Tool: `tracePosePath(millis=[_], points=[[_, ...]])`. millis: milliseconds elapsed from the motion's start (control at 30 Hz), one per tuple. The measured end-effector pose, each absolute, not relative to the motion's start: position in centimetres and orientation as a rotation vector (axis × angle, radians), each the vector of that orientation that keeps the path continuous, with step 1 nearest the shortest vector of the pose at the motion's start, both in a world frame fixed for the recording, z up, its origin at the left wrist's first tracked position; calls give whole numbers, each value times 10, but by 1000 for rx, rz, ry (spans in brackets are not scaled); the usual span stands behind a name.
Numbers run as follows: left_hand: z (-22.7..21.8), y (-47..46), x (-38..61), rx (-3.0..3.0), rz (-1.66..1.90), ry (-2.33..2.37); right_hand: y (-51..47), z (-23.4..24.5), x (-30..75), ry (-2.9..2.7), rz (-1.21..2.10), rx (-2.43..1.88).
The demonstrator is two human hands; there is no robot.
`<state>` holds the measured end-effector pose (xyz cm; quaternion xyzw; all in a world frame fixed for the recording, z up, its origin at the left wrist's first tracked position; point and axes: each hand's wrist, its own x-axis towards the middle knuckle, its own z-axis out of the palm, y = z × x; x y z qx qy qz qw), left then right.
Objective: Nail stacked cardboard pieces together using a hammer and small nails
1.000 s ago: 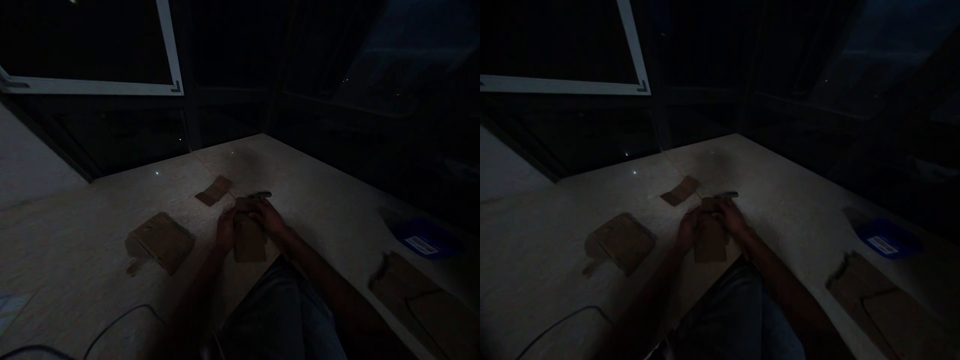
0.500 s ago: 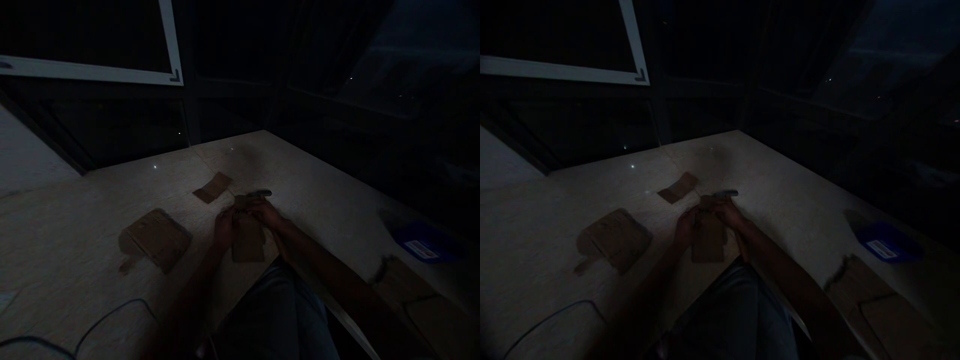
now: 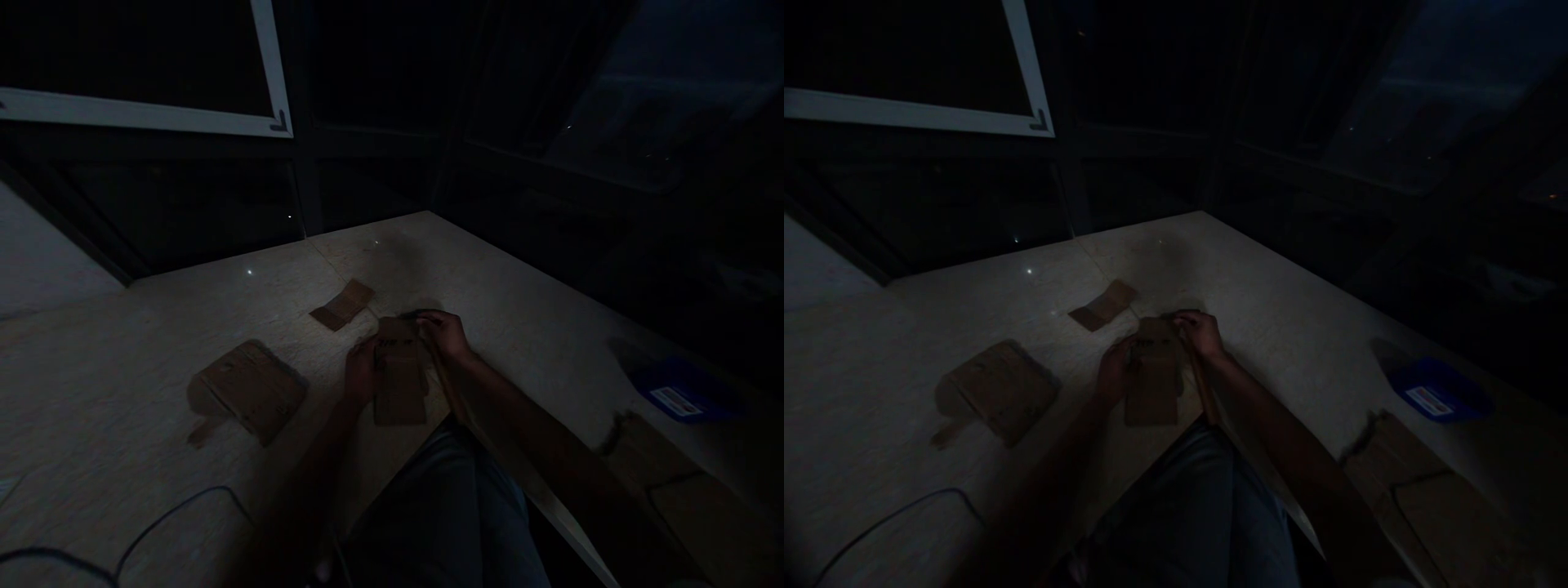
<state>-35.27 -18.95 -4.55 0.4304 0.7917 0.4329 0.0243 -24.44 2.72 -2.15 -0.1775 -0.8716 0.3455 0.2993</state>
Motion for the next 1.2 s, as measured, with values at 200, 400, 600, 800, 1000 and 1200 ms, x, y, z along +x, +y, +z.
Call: tracePosePath(millis=[200, 400, 600, 800, 1000, 1200], points=[[-45, -189, -355, 1379, 1395, 2410, 59, -19, -230, -2346, 888, -645], [-46, -188, -356, 1373, 1406, 2418, 68, -33, -214, -2390, 860, -691], [-48, -188, -358, 1368, 1407, 2419, 64, -22, -208, -2423, 761, -685], [-46, -188, -356, 1383, 1373, 2442, 19, -1, -217, -2660, 641, -489], [-43, -190, -352, 1418, 1299, 2492, -13, 8, -239, -2913, 468, -352], [-37, -190, -348, 1422, 1189, 2523, -7, 17, -246, -3035, 401, -86]])
